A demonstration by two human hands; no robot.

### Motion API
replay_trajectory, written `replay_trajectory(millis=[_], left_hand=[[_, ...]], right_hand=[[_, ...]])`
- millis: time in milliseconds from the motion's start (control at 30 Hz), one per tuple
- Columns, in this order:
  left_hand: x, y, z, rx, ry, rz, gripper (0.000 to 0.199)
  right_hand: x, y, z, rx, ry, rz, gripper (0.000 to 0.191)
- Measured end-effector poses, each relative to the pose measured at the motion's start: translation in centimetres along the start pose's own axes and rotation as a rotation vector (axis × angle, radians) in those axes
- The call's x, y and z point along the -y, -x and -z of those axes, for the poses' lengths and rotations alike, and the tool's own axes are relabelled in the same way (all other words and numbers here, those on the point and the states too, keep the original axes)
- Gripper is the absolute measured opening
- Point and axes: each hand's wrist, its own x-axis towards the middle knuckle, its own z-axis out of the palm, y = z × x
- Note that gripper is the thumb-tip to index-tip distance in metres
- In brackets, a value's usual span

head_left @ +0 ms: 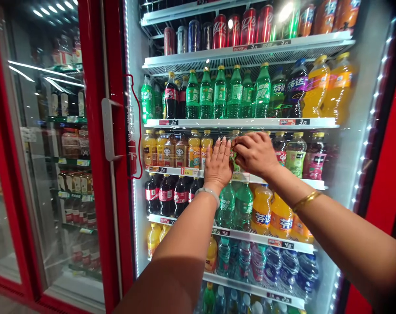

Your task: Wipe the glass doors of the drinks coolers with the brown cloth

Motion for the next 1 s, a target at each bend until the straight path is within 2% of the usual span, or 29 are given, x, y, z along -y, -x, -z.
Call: replay_trajectory(millis=[100, 200, 267, 333, 433, 500, 567, 667, 733, 833, 933, 1000], left_hand=[[0.0, 0.0, -0.1, -0.014, -0.005, -0.002, 0.069], [-0.1, 0.0, -0.2, -0.026, -0.004, -0.006, 0.069], [-0.2, 0.0, -0.1, -0.028, -0.007, -0.007, 0.069], [-0.2, 0.0, -0.1, -0.031, -0.009, -0.006, 0.068], [-0.2, 0.0, -0.2, -0.045, -0.01, -0.003, 0.066], [-0.2, 0.0, -0.3, -0.053, -0.005, -0.007, 0.066], [-0.2, 0.0, -0.4, -0.056, 0.004, -0.01, 0.067], [-0.2, 0.0, -0.5, -0.064, 0.016, -0.016, 0.067], [-0.1, 0.0, -0.5, -0.067, 0.021, -0.017, 0.067], [-0.1, 0.0, -0.4, -0.061, 0.024, -0.016, 0.068], [-0.1, 0.0, -0.4, -0.059, 0.026, -0.015, 0.068], [-0.2, 0.0, -0.3, -0.06, 0.029, -0.014, 0.068]], right_hand=[[-1.3, 1.2, -0.1, -0.112, 0.031, -0.157, 0.02], [0.3, 4.4, 0.3, -0.161, 0.051, -0.226, 0.018], [2.3, 5.9, 0.5, -0.143, 0.027, -0.152, 0.017], [3.6, 6.0, 0.6, -0.086, -0.026, -0.006, 0.014], [3.2, 4.6, 0.5, 0.002, -0.064, 0.125, 0.011], [2.0, 4.1, 0.3, 0.004, -0.045, 0.066, 0.015], [1.7, 4.7, 0.1, -0.063, -0.021, -0.068, 0.02], [3.7, 7.2, 0.0, -0.158, -0.024, -0.203, 0.021], [6.0, 8.7, 0.0, -0.14, -0.064, -0.144, 0.019], [7.4, 8.7, 0.1, -0.062, -0.134, 0.11, 0.014], [4.8, 7.1, 0.2, 0.009, -0.151, 0.334, 0.012], [2.3, 6.6, 0.3, 0.011, -0.11, 0.324, 0.015]])
